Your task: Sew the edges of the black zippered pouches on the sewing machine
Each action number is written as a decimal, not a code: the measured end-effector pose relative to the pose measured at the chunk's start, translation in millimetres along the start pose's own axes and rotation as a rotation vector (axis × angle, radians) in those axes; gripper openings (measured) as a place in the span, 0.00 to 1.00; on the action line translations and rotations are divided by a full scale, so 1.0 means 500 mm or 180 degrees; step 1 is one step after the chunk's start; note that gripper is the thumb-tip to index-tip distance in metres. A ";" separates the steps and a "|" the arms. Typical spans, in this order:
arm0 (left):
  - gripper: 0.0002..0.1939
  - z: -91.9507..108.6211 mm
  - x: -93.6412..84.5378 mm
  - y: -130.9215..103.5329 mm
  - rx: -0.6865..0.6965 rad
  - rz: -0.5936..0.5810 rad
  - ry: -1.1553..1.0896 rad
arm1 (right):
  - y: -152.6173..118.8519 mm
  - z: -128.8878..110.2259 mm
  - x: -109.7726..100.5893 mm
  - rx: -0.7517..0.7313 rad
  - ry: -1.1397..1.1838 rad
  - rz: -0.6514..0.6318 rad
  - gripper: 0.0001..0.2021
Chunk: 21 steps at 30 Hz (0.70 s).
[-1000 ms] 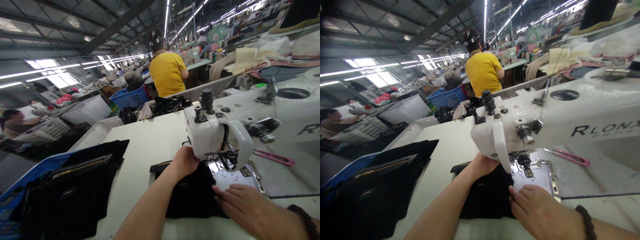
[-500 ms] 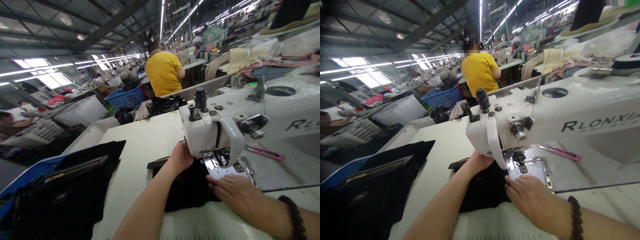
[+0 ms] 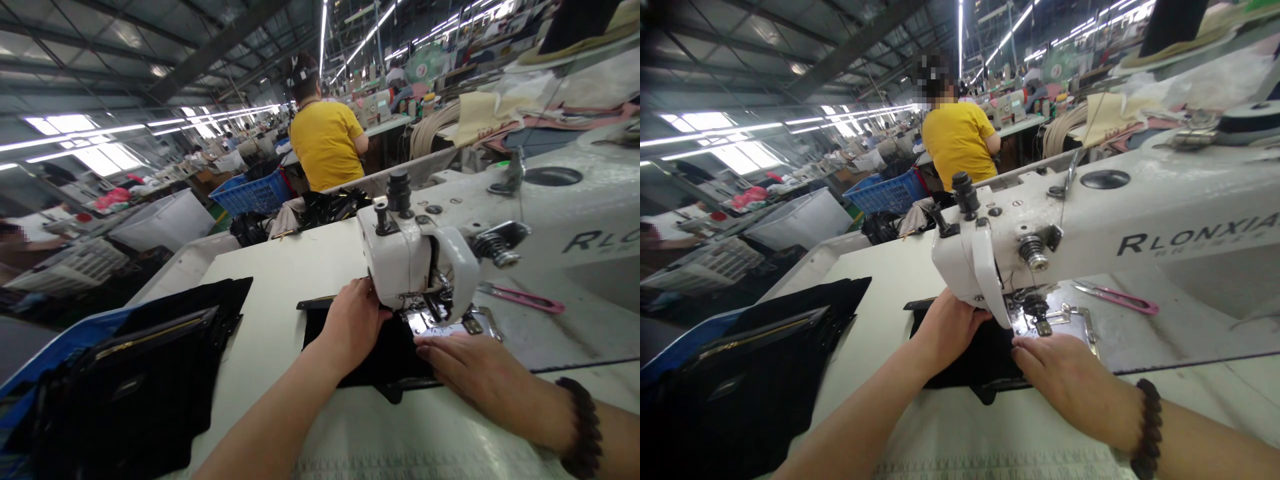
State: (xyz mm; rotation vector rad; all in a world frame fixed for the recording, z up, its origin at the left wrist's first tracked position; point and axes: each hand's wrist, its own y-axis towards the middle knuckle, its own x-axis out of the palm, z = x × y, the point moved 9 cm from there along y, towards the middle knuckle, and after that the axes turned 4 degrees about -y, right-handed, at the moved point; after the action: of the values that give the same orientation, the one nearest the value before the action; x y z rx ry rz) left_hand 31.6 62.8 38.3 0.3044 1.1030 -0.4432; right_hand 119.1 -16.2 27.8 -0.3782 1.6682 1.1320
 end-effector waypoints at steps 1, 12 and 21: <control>0.16 0.023 0.005 -0.026 0.0257 -0.0048 0.0097 | -0.005 0.003 0.002 0.0047 0.0010 -0.0084 0.14; 0.10 -0.008 0.018 -0.093 -0.0107 0.0633 -0.1435 | -0.015 -0.020 -0.014 -0.0234 -0.0195 0.0062 0.10; 0.10 0.071 0.009 -0.122 0.1219 0.1088 -0.1168 | -0.009 -0.027 0.011 -0.0217 0.0018 -0.0118 0.18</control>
State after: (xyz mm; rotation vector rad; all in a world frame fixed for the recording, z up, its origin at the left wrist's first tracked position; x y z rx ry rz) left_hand 31.6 -7.0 48.4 0.7073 0.5863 -0.3826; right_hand 112.4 -27.8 20.8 -0.4542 1.6242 1.1632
